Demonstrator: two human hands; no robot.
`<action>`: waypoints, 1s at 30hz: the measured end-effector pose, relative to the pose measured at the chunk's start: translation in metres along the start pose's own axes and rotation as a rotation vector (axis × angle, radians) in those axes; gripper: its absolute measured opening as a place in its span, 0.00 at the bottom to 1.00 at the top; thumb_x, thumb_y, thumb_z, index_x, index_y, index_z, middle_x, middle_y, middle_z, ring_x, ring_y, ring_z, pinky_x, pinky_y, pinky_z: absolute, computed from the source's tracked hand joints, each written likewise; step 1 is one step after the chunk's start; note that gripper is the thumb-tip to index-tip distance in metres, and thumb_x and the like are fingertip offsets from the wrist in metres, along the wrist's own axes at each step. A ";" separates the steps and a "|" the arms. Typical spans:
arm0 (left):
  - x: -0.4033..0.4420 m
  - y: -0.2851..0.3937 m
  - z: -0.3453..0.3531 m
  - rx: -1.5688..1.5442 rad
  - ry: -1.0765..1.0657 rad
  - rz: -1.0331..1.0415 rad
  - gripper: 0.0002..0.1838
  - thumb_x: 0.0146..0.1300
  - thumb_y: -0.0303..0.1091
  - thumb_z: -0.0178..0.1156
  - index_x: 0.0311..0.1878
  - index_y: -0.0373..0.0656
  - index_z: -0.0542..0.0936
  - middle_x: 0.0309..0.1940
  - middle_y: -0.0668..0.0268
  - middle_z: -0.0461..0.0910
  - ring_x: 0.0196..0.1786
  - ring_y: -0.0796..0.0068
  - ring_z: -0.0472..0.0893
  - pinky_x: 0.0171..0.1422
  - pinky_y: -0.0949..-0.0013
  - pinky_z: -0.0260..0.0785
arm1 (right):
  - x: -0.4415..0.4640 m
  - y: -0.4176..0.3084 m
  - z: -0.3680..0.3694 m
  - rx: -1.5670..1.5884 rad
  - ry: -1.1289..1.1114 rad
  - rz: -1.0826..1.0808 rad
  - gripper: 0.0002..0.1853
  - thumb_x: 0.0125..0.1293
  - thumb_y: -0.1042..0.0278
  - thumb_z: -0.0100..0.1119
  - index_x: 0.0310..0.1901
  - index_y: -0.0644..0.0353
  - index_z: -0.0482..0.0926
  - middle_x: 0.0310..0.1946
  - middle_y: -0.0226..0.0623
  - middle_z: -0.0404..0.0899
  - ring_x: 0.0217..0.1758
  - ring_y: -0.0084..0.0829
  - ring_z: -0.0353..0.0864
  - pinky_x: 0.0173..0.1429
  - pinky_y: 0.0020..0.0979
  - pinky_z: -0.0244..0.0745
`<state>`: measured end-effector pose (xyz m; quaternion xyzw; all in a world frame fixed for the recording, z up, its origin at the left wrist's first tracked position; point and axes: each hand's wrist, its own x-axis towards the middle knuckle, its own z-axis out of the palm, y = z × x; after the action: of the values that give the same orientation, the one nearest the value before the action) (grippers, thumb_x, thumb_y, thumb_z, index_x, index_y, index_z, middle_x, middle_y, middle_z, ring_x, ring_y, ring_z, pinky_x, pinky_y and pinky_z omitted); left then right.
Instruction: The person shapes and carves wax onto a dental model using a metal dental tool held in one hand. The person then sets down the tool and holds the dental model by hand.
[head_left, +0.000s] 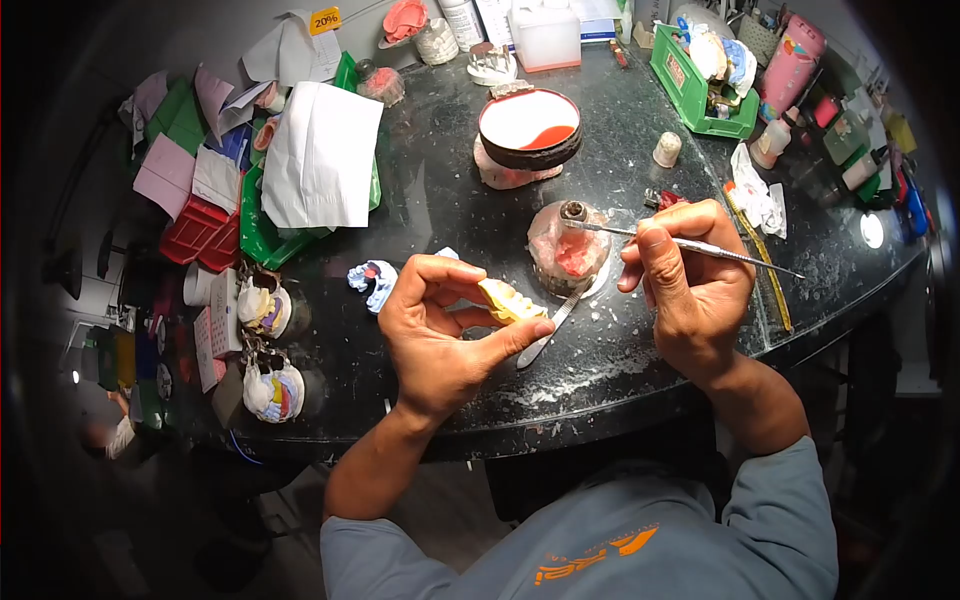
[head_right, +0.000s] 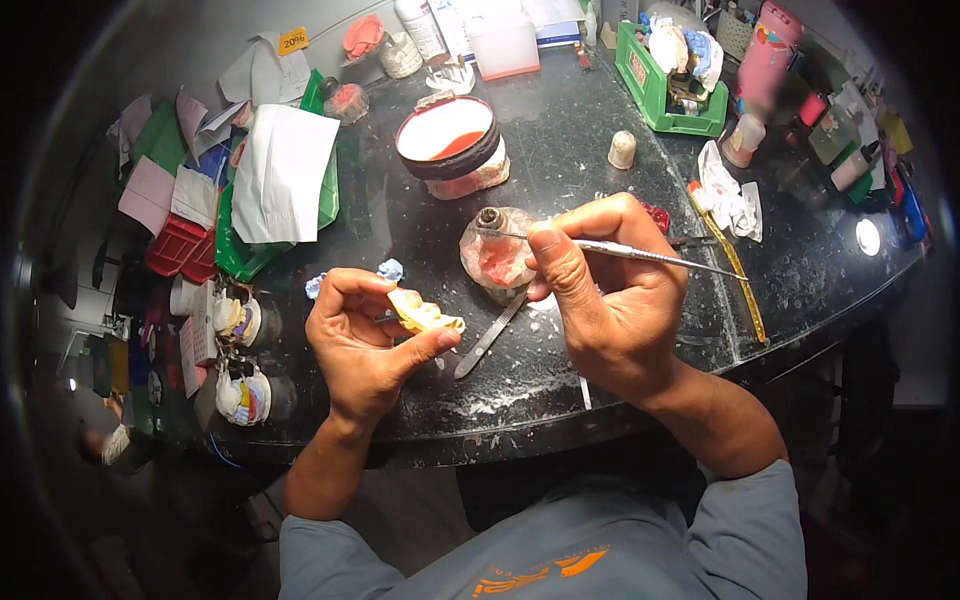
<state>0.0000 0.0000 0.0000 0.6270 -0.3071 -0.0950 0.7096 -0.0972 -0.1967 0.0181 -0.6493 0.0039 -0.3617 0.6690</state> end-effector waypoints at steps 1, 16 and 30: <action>0.000 -0.001 0.000 -0.008 0.007 -0.001 0.30 0.44 0.16 0.80 0.46 0.37 0.71 0.40 0.62 0.78 0.42 0.73 0.87 0.45 0.71 0.87 | 0.000 0.000 0.000 -0.003 0.005 -0.004 0.07 0.73 0.72 0.63 0.40 0.64 0.74 0.30 0.35 0.81 0.28 0.18 0.81 0.33 0.20 0.79; 0.002 -0.001 -0.002 0.036 -0.008 0.024 0.30 0.45 0.15 0.79 0.47 0.39 0.70 0.37 0.61 0.82 0.41 0.74 0.87 0.45 0.70 0.86 | 0.039 -0.001 -0.006 -0.006 0.122 -0.095 0.10 0.76 0.64 0.60 0.42 0.61 0.74 0.28 0.33 0.80 0.23 0.16 0.73 0.29 0.19 0.70; 0.003 0.004 -0.006 0.042 0.001 0.038 0.31 0.44 0.15 0.80 0.48 0.39 0.70 0.38 0.62 0.81 0.41 0.75 0.87 0.45 0.71 0.86 | 0.099 -0.007 0.007 -0.309 -0.073 -0.022 0.10 0.77 0.63 0.60 0.37 0.59 0.77 0.23 0.20 0.72 0.26 0.11 0.67 0.29 0.19 0.62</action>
<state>0.0051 0.0043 0.0046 0.6359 -0.3205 -0.0746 0.6981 -0.0239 -0.2384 0.0709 -0.7573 0.0279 -0.3403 0.5566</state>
